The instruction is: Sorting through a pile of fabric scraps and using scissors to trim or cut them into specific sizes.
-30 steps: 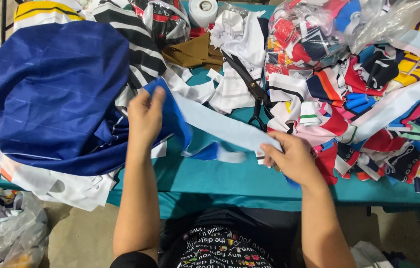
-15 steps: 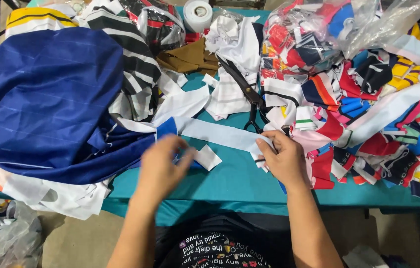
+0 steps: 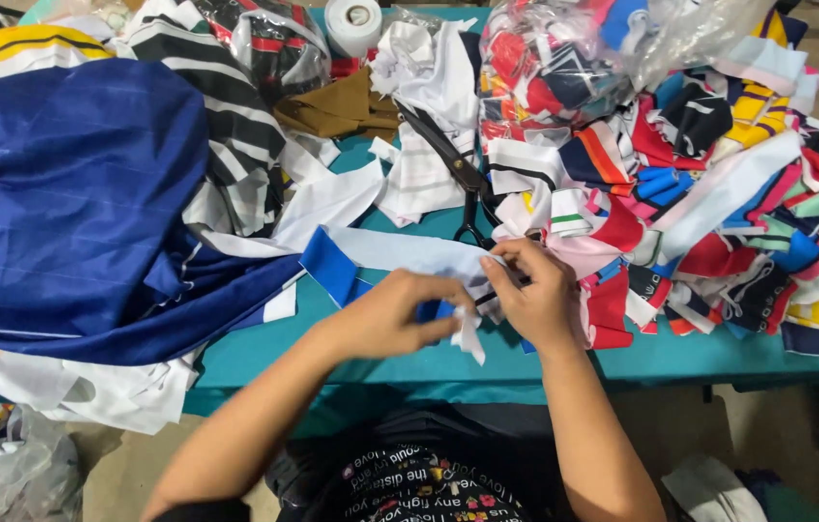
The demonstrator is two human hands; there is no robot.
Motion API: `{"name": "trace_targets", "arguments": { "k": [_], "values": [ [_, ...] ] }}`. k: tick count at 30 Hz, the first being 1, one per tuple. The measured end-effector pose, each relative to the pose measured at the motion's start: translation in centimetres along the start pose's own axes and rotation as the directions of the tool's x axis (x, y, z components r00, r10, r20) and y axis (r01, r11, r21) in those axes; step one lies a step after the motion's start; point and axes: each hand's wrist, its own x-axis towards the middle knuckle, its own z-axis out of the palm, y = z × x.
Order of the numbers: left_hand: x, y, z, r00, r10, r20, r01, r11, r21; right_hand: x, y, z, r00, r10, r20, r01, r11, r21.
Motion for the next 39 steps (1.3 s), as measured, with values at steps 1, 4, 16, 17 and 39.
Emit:
{"name": "trace_targets", "arguments": {
  "k": [1,4,16,17,39],
  "values": [
    [0.8,-0.8,0.1,1.000,0.001,0.004,-0.001,1.000,0.002,-0.1,0.3,-0.1,1.000,0.001,-0.004,-0.001,1.000,0.000],
    [2.9,-3.5,0.1,0.997,0.077,-0.018,-0.077,0.997,0.033,-0.3,0.7,-0.3,0.998,-0.057,0.009,0.058,0.997,-0.053],
    [2.9,-12.5,-3.7,0.945,-0.046,-0.323,0.041,0.999,-0.021,0.9,-1.4,-0.8,0.996,0.053,0.071,-0.058,0.996,0.071],
    [2.8,-12.6,-4.8,0.919,-0.070,-0.388,0.053,0.997,-0.054,0.9,-1.1,-0.4,0.986,0.098,0.135,-0.117,0.983,0.140],
    [2.9,-15.7,-5.3,0.852,-0.014,-0.523,0.073,0.993,0.093,8.1,0.7,6.6,0.932,-0.177,0.315,0.161,0.984,0.076]
  ]
}}
